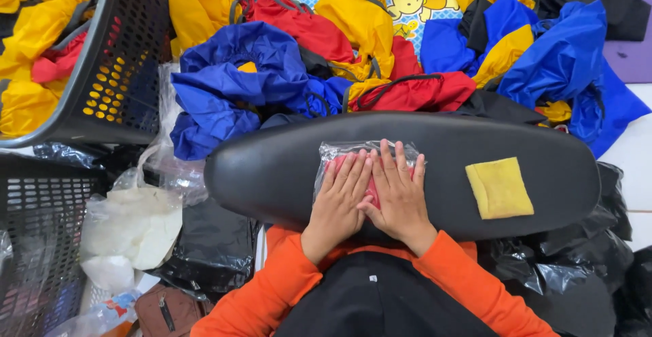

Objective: Folding fabric covers, placing them in plastic bags, and trimming loose threads with scissors.

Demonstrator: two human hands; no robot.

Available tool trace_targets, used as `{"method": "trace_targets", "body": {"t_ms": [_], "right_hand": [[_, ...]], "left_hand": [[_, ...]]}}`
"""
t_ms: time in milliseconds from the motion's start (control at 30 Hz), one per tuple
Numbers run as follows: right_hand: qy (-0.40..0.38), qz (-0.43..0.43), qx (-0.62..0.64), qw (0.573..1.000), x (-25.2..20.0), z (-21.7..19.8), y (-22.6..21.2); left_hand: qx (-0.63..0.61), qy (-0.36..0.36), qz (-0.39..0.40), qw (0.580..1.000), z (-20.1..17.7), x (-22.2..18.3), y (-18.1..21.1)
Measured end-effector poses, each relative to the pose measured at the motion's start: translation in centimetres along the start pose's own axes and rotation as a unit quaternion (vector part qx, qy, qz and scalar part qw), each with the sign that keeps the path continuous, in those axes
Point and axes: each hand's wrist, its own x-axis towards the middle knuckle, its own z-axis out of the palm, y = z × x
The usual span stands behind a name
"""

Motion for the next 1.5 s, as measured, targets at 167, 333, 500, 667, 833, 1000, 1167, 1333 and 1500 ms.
{"method": "trace_targets", "body": {"t_ms": [167,333,500,667,833,1000,1167,1333,1500], "right_hand": [[-0.010,-0.004,-0.001,1.000,0.4,0.4,0.7],[-0.024,-0.006,0.006,1.000,0.3,1.0,1.1],[-0.043,-0.007,0.021,0.999,0.3,0.8,1.3],[-0.051,-0.003,0.026,0.998,0.2,0.7,1.1],[-0.047,-0.001,0.026,0.999,-0.5,0.7,1.1],[-0.059,0.013,0.017,0.998,-0.5,0.7,1.3],[-0.039,0.037,0.036,0.998,0.7,0.9,1.2],[-0.050,0.053,0.042,0.996,0.3,0.4,0.8],[-0.051,0.048,0.053,0.996,0.0,0.4,0.7]], "left_hand": [[-0.012,0.002,0.006,1.000,-0.1,0.8,-0.5],[-0.040,-0.006,-0.008,0.999,-0.3,1.0,-0.6],[-0.050,0.012,-0.021,0.998,0.5,0.7,-0.5],[-0.046,0.029,-0.027,0.998,0.7,0.5,-0.4],[-0.045,0.062,-0.003,0.997,0.0,-0.4,-0.8],[0.052,0.376,-0.010,0.925,-1.5,-3.4,-4.5],[0.082,0.464,-0.308,0.826,-3.5,-10.9,-14.2],[0.091,0.242,-0.456,0.852,3.7,-18.2,-19.2],[-0.006,0.091,-0.471,0.877,8.0,-22.8,-17.4]]}}
